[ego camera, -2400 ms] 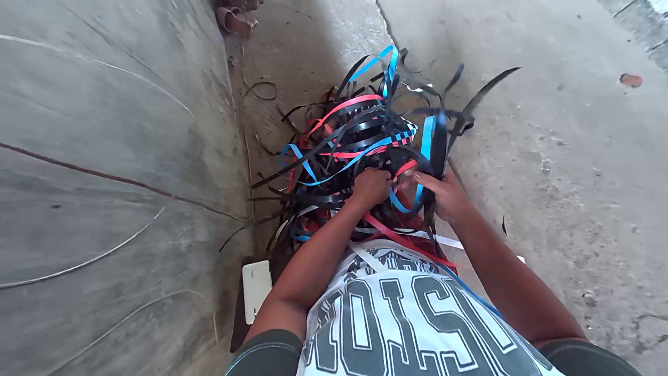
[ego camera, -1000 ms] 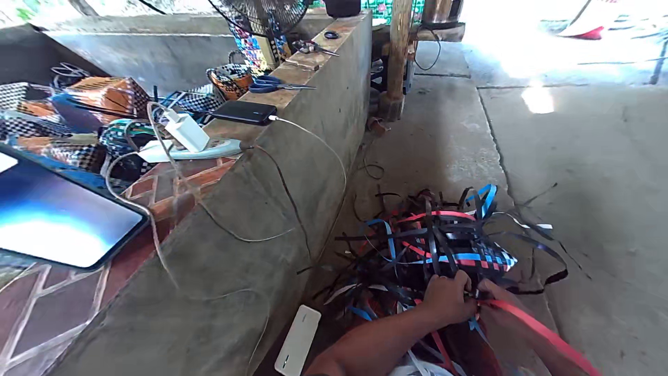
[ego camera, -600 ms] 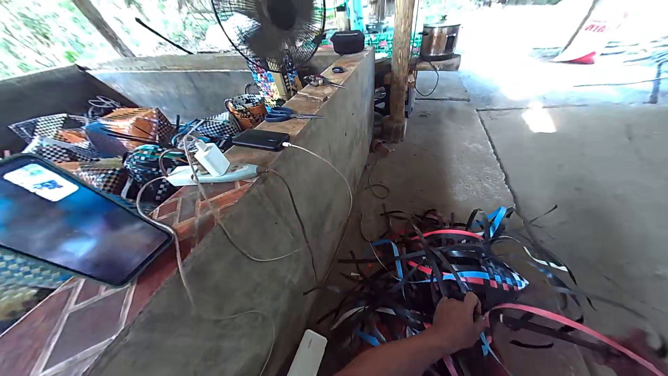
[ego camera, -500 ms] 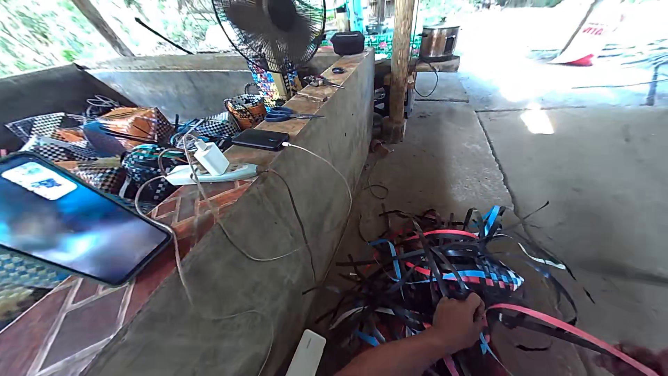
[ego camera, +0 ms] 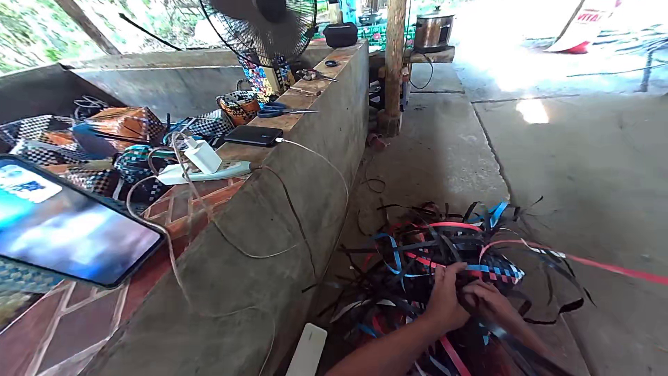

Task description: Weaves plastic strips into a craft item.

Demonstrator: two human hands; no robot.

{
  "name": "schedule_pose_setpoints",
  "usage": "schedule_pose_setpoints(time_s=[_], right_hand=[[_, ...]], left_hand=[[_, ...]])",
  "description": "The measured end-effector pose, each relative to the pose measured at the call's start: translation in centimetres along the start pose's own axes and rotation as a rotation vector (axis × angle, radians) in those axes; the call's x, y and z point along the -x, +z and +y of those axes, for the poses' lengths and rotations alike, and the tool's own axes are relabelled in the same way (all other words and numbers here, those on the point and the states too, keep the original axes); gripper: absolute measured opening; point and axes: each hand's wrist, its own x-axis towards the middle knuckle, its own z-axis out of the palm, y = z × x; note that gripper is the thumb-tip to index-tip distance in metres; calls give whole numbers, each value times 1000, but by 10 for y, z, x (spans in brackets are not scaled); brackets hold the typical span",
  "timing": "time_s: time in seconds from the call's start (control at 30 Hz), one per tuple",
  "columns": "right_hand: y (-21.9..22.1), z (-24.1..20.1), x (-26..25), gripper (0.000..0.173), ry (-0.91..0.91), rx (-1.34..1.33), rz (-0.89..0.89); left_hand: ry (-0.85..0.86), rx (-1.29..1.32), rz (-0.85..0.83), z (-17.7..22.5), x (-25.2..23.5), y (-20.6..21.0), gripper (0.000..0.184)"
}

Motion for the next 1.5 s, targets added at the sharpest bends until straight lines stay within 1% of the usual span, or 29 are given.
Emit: schedule_pose_setpoints(time_s=[0.1, 0.17, 0.2, 0.23, 0.27, 0.3, 0.33, 0.37, 0.4, 0.43, 0.47, 0.5, 0.53, 0.6, 0.63, 0.67, 0.73, 0.83, 0.9, 0.97, 1.03, 1.07, 1.17, 1.2, 1.23, 1.3, 1.4, 1.43, 1.5], right_hand=[[-1, -13, -4, 19, 98, 128, -127], [-1, -14, -2, 20, 127, 171, -181], [-2, -15, -1, 19, 157, 174, -209], [-3, -17, -1, 19, 197, 177, -247], [-6, -20, -3, 21, 244, 176, -297], [-9, -24, -5, 23, 280, 172, -339], [-11, -29, -7, 25, 301, 169, -370], [-12, -35, -9, 27, 323, 165, -389], [-13, -38, -10, 27, 344, 163, -391], [-11, -39, -9, 26, 368, 157, -380], [-7, -38, -5, 23, 384, 155, -355], [-2, -36, 0, 20, 385, 157, -318], [2, -35, 5, 18, 376, 163, -286], [8, -36, 10, 17, 376, 175, -256], [11, -36, 13, 17, 370, 189, -238], [15, -35, 16, 17, 365, 200, -216], [19, -33, 21, 18, 360, 217, -197], [19, -28, 28, 17, 302, 199, -149], [18, -33, 31, 13, 260, 190, -48], [23, -46, 31, 14, 184, 215, 159], [30, -55, 22, 18, 118, 240, 291], [33, -57, 16, 19, 134, 238, 284], [30, -63, -5, 29, 418, 50, -25], [26, -65, -10, 29, 495, -38, -72], [23, -66, -10, 27, 521, -109, -65], [23, -66, 6, 20, 428, -158, 15], [27, -60, 46, 12, 202, -74, 51], [32, -52, 60, 12, 79, -15, 59], [38, -34, 82, 23, -142, 125, 57]], left_hand=[[5, -34, -13, 7, 9, -31, 33], [44, -71, -10, 0, 22, -58, 23], [13, -65, -17, -6, 29, -70, 20], [-112, -58, -80, -6, 36, -85, 22], [-290, -44, -193, -2, 41, -99, 33], [-408, 3, -335, 0, 44, -112, 49], [-453, 122, -456, -3, 50, -121, 71], [-453, 320, -510, -5, 56, -126, 90], [-434, 553, -480, -8, 58, -125, 99], [-417, 760, -402, -10, 58, -121, 96], [-390, 873, -288, -12, 56, -114, 91], [-366, 825, -167, -14, 53, -105, 85], [-341, 616, -105, -16, 48, -96, 76], [-302, 31, -158, -21, 37, -80, 44], [-270, -185, -207, -22, 32, -69, 38], [-241, -334, -252, -22, 28, -57, 37], [-229, -485, -316, -19, 24, -39, 39], [-321, -504, -396, -16, 17, -33, 45], [-364, -465, -433, -21, 18, -35, 46], [-324, -429, -388, -27, 23, -36, 43], [-207, -397, -292, -31, 29, -36, 37], [-142, -382, -250, -34, 31, -34, 32], [-4, -362, -214, -35, 35, -30, 17], [34, -356, -229, -35, 34, -31, 16], [50, -341, -263, -34, 33, -35, 16], [18, -264, -358, -33, 30, -45, 17], [-202, -86, -461, -32, 26, -53, 30], [-221, -66, -460, -34, 26, -51, 31], [-157, -77, -434, -40, 25, -43, 26]])
